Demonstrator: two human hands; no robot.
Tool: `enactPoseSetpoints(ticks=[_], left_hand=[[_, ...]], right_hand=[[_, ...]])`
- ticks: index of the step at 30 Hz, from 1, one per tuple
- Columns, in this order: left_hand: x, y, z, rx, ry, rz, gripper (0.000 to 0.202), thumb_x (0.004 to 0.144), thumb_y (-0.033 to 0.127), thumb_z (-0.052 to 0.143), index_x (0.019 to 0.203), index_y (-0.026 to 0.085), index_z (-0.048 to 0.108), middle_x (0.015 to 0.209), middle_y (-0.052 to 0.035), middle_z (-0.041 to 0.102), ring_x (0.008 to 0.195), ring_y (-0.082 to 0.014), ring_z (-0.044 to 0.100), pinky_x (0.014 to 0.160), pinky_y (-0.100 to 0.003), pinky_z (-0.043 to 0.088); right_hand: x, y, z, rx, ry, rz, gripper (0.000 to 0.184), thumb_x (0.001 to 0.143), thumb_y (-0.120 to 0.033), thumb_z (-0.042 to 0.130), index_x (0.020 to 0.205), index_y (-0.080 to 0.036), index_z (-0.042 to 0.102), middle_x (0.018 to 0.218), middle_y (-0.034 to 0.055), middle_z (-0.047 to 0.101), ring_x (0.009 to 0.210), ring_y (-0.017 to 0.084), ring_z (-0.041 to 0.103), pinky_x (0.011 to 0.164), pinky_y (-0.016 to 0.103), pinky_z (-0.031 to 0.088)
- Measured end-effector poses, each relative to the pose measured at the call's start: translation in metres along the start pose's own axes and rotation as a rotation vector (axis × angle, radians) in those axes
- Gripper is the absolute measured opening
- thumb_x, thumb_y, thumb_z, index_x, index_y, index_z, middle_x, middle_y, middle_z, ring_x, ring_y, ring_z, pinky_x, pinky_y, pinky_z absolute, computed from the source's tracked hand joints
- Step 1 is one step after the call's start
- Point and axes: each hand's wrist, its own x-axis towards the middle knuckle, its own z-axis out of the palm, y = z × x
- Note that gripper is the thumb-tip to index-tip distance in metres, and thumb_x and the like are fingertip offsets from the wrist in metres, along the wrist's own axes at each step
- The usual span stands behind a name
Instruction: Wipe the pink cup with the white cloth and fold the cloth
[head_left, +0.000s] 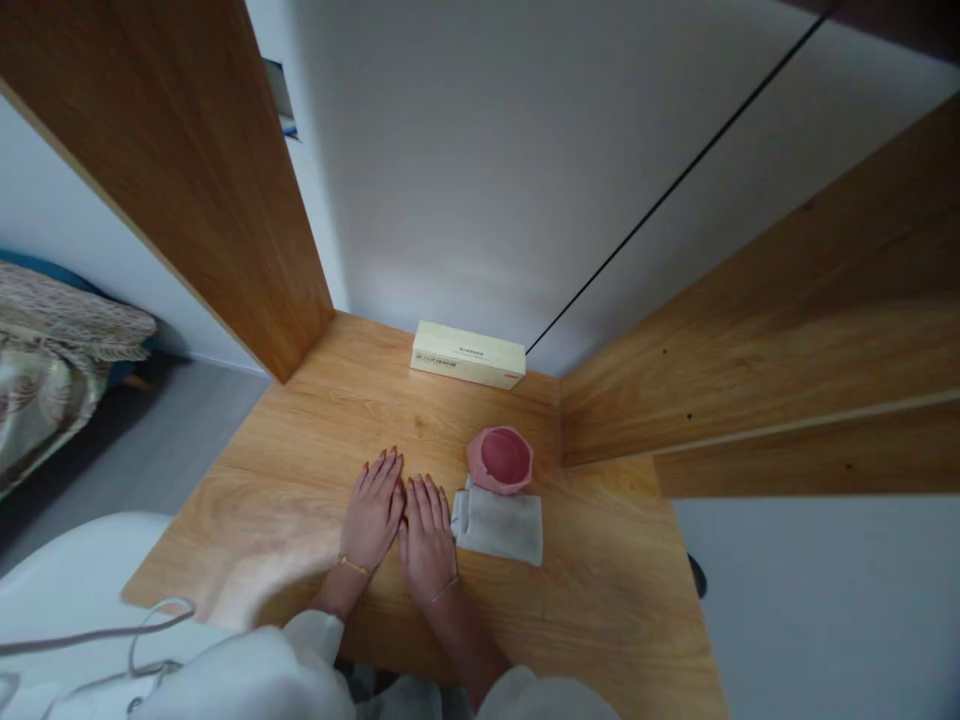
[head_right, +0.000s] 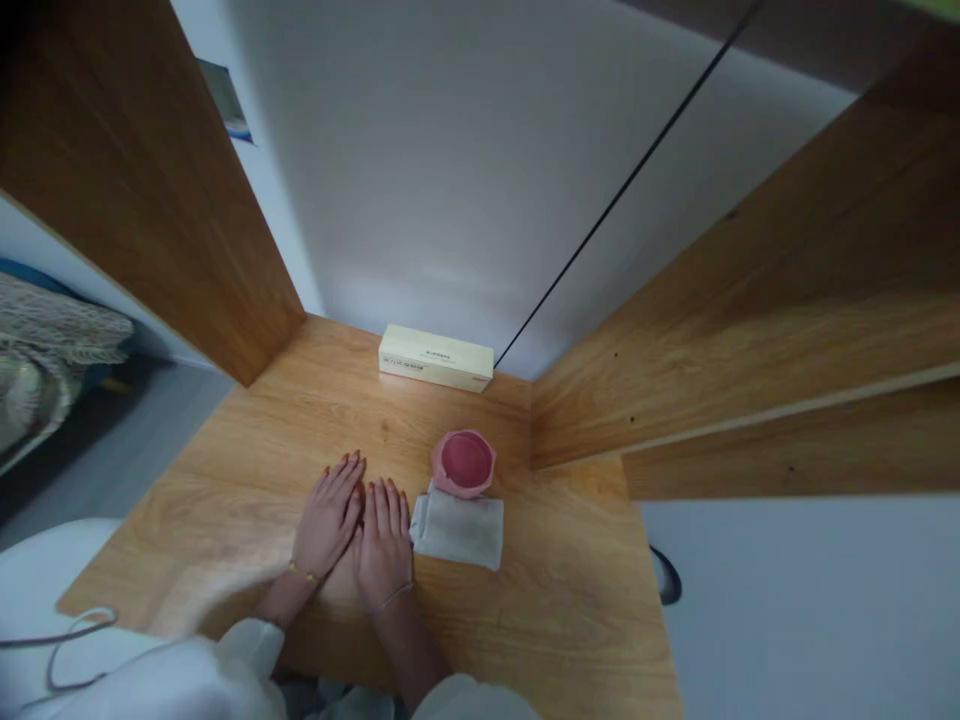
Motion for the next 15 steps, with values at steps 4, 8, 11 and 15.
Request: enactPoseSetpoints(ticks=[4,8,11,15], left_hand=[[0.001,0.000,0.001,0.001,0.021,0.004,0.046,0.091,0.022,0.027,0.133,0.013,0.042,0.138,-0.0119,0.045,0.132,-0.0205,0.035,0.107,-0.045,0.031],[0.002,0.000,0.000,0.000,0.049,0.002,0.045,0.092,0.025,0.028,0.132,0.013,0.042,0.135,-0.0125,0.048,0.129,-0.0216,0.038,0.105,-0.046,0.033],[0.002,0.010,-0.001,-0.001,0.083,0.015,0.044,0.092,0.030,0.031,0.131,0.013,0.043,0.132,-0.0131,0.051,0.127,-0.0227,0.041,0.106,-0.048,0.030],[0.000,0.045,0.005,-0.074,0.032,0.112,0.045,0.091,0.038,0.039,0.131,0.017,0.043,0.128,-0.0113,0.053,0.122,-0.0225,0.044,0.101,-0.041,0.036]], right_hand=[[-0.002,-0.002,-0.005,0.085,0.023,-0.019,0.056,0.085,-0.007,0.027,0.140,-0.013,0.033,0.138,0.0102,0.043,0.134,0.020,0.025,0.106,0.042,0.034],[0.001,0.001,-0.030,0.134,0.107,-0.026,0.053,0.086,-0.009,0.026,0.138,-0.017,0.036,0.134,0.0100,0.046,0.129,0.020,0.035,0.102,0.042,0.037],[0.013,0.025,-0.064,0.036,0.220,0.156,0.045,0.089,-0.021,0.030,0.131,-0.018,0.043,0.122,0.0136,0.053,0.117,0.025,0.046,0.096,0.046,0.038],[0.038,0.075,-0.107,-0.100,0.258,0.514,0.055,0.089,-0.034,0.033,0.135,-0.005,0.031,0.123,0.0220,0.051,0.107,0.030,0.053,0.089,0.045,0.041]])
